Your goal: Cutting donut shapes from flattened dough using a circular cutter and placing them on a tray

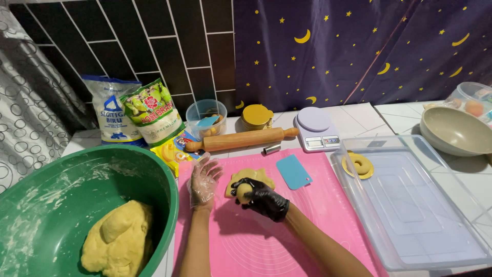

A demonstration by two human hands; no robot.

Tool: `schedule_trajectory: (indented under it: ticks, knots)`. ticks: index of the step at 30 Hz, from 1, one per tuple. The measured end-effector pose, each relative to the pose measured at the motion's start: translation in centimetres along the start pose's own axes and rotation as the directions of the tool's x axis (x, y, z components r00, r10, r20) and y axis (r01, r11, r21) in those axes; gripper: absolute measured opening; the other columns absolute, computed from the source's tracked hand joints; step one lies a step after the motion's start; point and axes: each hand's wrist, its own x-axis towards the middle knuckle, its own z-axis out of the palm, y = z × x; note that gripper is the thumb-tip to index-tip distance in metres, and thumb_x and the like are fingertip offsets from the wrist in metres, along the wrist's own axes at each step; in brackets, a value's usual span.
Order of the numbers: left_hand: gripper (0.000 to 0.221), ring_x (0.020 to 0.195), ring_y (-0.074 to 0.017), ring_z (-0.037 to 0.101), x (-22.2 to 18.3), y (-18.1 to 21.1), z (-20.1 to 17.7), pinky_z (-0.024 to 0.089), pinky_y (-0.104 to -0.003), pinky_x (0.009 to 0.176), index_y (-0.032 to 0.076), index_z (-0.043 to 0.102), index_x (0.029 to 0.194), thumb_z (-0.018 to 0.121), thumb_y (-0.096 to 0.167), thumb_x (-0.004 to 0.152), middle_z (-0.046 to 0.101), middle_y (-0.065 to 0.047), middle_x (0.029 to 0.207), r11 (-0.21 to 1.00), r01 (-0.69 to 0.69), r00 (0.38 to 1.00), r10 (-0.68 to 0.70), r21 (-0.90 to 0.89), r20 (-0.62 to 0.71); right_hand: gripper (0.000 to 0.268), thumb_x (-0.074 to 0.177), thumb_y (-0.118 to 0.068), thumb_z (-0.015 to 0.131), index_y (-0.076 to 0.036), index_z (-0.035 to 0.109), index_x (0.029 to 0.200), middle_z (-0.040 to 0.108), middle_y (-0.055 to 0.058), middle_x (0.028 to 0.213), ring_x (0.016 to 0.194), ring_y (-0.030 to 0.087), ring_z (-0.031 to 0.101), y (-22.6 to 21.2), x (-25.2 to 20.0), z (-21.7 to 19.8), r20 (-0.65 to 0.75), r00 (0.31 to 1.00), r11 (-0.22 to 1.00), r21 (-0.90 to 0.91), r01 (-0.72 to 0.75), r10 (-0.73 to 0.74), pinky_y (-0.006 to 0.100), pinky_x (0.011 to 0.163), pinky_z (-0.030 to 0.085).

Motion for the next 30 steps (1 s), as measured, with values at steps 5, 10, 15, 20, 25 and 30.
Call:
schedule_trajectory:
  ticks: [5, 10, 15, 20, 25, 30]
  knots:
    - [0.056, 0.098, -0.0319, 0.075, -0.1, 0.5, 0.8, 0.061, -0.041, 0.086, 0.011, 0.060, 0.140, 0.053, 0.050, 0.101, 0.073, -0.017, 0.118, 1.000, 0.012, 0.999, -0.011, 0.022, -0.044, 0.048, 0.089, -0.037, 0.076, 0.010, 0.071, 0.099, 0.067, 0.020, 0.069, 0.053, 0.030, 0.065, 4.0, 2.9, -2.4, -0.247, 0.863, 0.425, 0.904, 0.041, 0.441, 0.033, 0.045, 0.049]
    - [0.047, 0.091, -0.0306, 0.076, -0.2, 1.4, 3.5, 0.061, -0.040, 0.081, 0.010, 0.062, 0.137, 0.054, 0.041, 0.102, 0.075, -0.017, 0.114, 0.984, 0.036, 0.988, -0.009, 0.177, -0.152, 0.028, 0.091, -0.026, 0.076, 0.001, 0.071, 0.097, 0.064, 0.015, 0.075, 0.065, 0.020, 0.062, 2.8, 2.1, -3.9, -0.470, 0.865, 0.881, 0.467, 0.073, 0.177, 0.025, 0.053, 0.044]
    - [0.043, 0.096, -0.0291, 0.076, 1.9, 1.8, 9.2, 0.061, -0.038, 0.085, 0.016, 0.065, 0.136, 0.066, 0.037, 0.099, 0.074, -0.017, 0.117, 0.871, 0.055, 0.986, 0.030, 0.489, -0.164, 0.049, 0.084, -0.008, 0.085, -0.002, 0.068, 0.129, 0.076, 0.017, 0.096, 0.080, 0.024, 0.073, 1.0, 1.3, -4.9, -0.477, 0.879, 0.974, 0.186, 0.126, -0.023, 0.030, 0.071, 0.063]
    - [0.029, 0.080, -0.0283, 0.077, 6.2, 1.8, 17.0, 0.066, -0.037, 0.071, 0.006, 0.069, 0.116, 0.072, 0.010, 0.087, 0.073, -0.017, 0.100, 0.789, -0.048, 0.967, 0.189, 0.613, -0.169, 0.044, 0.093, -0.037, 0.072, 0.001, 0.070, 0.115, 0.070, 0.020, 0.104, 0.096, 0.037, 0.072, 2.3, 2.1, -6.4, -0.373, 0.890, 0.541, 0.820, 0.184, 0.262, 0.049, 0.090, 0.061]
    - [0.077, 0.093, -0.0224, 0.077, 15.2, -4.4, 15.8, 0.066, -0.038, 0.076, 0.025, 0.056, 0.137, 0.084, 0.052, 0.070, 0.075, -0.009, 0.108, 0.400, 0.113, 0.944, 0.241, 0.909, -0.223, 0.037, 0.093, -0.041, 0.070, -0.006, 0.065, 0.084, 0.061, 0.010, 0.073, 0.062, 0.027, 0.060, 4.7, 2.7, -8.6, -0.326, 0.889, 0.494, 0.859, 0.137, 0.320, 0.033, 0.054, 0.044]
    - [0.108, 0.148, -0.0325, 0.041, 17.7, -4.7, 17.0, 0.039, -0.046, 0.118, 0.001, 0.020, 0.162, 0.072, 0.056, 0.084, 0.038, -0.022, 0.161, 0.030, 0.155, 0.987, 0.033, 0.988, -0.156, 0.031, 0.093, -0.029, 0.066, -0.003, 0.075, 0.108, 0.072, 0.019, 0.093, 0.078, 0.037, 0.071, 5.3, 4.8, -10.5, -0.462, 0.814, 0.523, 0.818, 0.238, 0.352, 0.042, 0.072, 0.062]
